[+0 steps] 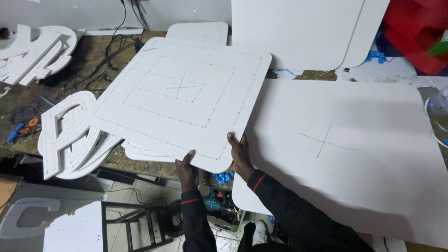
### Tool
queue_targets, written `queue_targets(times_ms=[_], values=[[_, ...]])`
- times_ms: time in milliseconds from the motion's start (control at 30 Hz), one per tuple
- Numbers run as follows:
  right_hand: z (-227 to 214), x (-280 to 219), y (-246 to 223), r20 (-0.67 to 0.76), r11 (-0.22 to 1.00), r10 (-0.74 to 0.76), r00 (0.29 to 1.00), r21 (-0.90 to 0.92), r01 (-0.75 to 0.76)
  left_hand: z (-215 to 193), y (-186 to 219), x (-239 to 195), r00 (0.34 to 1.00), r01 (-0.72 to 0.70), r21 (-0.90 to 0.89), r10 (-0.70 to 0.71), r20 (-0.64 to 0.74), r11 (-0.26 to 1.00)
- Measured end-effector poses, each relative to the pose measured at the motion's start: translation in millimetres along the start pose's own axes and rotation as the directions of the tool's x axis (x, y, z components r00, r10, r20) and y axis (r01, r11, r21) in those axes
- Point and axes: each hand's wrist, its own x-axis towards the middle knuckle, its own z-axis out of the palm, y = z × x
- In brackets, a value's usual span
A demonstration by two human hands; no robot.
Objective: Attaching a flexible LED strip to a white board by unrolling it from a reel and pressing it onto the surface following guide lines.
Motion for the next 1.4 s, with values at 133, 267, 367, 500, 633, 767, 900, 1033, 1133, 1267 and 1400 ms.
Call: queue_targets(times_ms=[133,267,367,500,633,767,900,1033,1133,1267,1400], values=[[19,-3,-3,0.001,0.999,-0.035,0.999,-0.015,0.035,3,10,5,0.995,-0.022,0.010,0.023,-0.102,1.000],[21,-3,0,0.113,0.997,0.047,0.992,-0.061,-0.040,-5,-10,-3,0.968,-0.120,0.148,0.149,-0.204,0.982],[1,29,40,0.222,0.995,0.097,0.970,-0.029,-0.092,-5,-42,5,0.955,-0.077,0.088,0.099,-0.279,0.993],[-10,51,44,0.397,0.988,0.152,0.905,-0.056,-0.142,0,-51,7,0.939,-0.126,0.229,0.190,-0.285,0.965],[-22,65,66,0.413,0.986,0.163,0.896,-0.036,-0.163,12,-26,-8,0.915,-0.224,0.286,0.302,-0.267,0.932],[-40,78,77,0.446,0.970,0.242,0.862,-0.080,-0.231,10,-31,-3,0.863,-0.317,0.383,0.432,-0.263,0.867],[-53,67,72,0.477,0.961,0.264,0.838,-0.053,-0.272,26,-4,-18,0.798,-0.411,0.407,0.538,-0.272,0.816],[-76,45,45,0.461,0.969,0.244,0.853,-0.074,-0.237,5,-3,-2,0.732,-0.505,0.480,0.651,-0.200,0.717],[-101,46,32,0.451,0.976,0.215,0.866,-0.075,-0.203,11,1,-7,0.591,-0.626,0.565,0.799,-0.106,0.538],[-146,51,28,0.382,0.988,0.150,0.912,-0.090,-0.125,40,-47,-45,0.630,-0.742,0.501,0.720,0.292,0.445],[-207,53,11,0.263,0.969,-0.065,0.963,-0.213,0.124,29,-138,-40,0.596,-0.795,0.495,0.307,0.742,0.351]])
